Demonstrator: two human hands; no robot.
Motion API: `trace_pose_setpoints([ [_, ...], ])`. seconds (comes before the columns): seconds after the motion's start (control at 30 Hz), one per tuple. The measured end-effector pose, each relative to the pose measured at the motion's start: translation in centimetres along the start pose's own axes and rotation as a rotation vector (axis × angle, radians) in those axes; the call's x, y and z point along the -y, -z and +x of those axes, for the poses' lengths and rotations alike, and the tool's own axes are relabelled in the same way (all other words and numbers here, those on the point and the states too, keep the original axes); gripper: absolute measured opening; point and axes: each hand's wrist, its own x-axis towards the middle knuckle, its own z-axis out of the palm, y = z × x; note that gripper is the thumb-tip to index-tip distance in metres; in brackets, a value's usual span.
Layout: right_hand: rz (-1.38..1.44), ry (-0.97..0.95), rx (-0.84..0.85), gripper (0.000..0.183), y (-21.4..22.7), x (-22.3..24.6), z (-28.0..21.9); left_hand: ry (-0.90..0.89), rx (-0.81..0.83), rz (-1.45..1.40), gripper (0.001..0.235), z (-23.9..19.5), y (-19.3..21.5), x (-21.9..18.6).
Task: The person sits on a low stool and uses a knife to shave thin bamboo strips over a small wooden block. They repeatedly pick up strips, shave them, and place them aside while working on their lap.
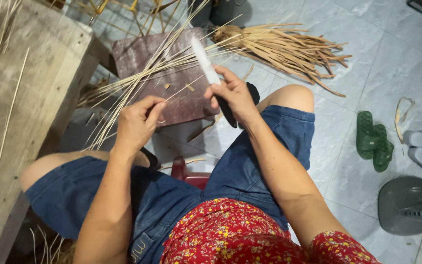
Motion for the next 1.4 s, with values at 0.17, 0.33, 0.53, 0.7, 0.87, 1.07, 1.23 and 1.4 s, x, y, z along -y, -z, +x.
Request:
trace_pose_setpoints([
  [0.17, -0.02, -0.055, 0.212, 0.049, -2.4, -2.4, -0.6, 0.018, 0.028, -0.075, 0.016, 0.0, -2.0, -0.4],
  [0.33, -0.049, -0.036, 0.017, 0.038, -0.6, -2.4, 0.3, 0.081, 0.028, -0.095, 0.016, 0.0, -1.2, -0.4],
  [0.53, 0.05, 0.192, -0.212, 0.031, 5.7, -0.1, 1.3, 0.088, 0.018, -0.125, 0.017, -0.2, 0.8, -0.2],
  [0.7, 0.147, 0.358, -0.335, 0.039, 8.2, 1.9, 1.2, 0.082, -0.052, -0.093, 0.017, -0.3, 1.4, 0.8],
  [0.87, -0.139, 0.122, 0.007, 0.06, 3.1, 1.1, -0.5, 0.088, -0.048, -0.26, 0.017, 0.0, -1.4, 1.2],
  [1.07, -0.053, -0.06, 0.277, 0.049, -2.7, -2.2, -0.8, 0.046, 0.049, -0.271, 0.017, 0.3, -3.0, 1.2],
  [1.23, -0.072, 0.009, -0.015, 0.041, 0.6, -1.4, 0.7, 0.071, 0.062, -0.238, 0.017, 0.3, -1.9, 1.1],
  [1.4, 0.041, 0.157, -0.206, 0.042, 5.6, -0.1, 1.9, 0.106, 0.096, -0.214, 0.015, 0.1, -0.4, 1.3],
])
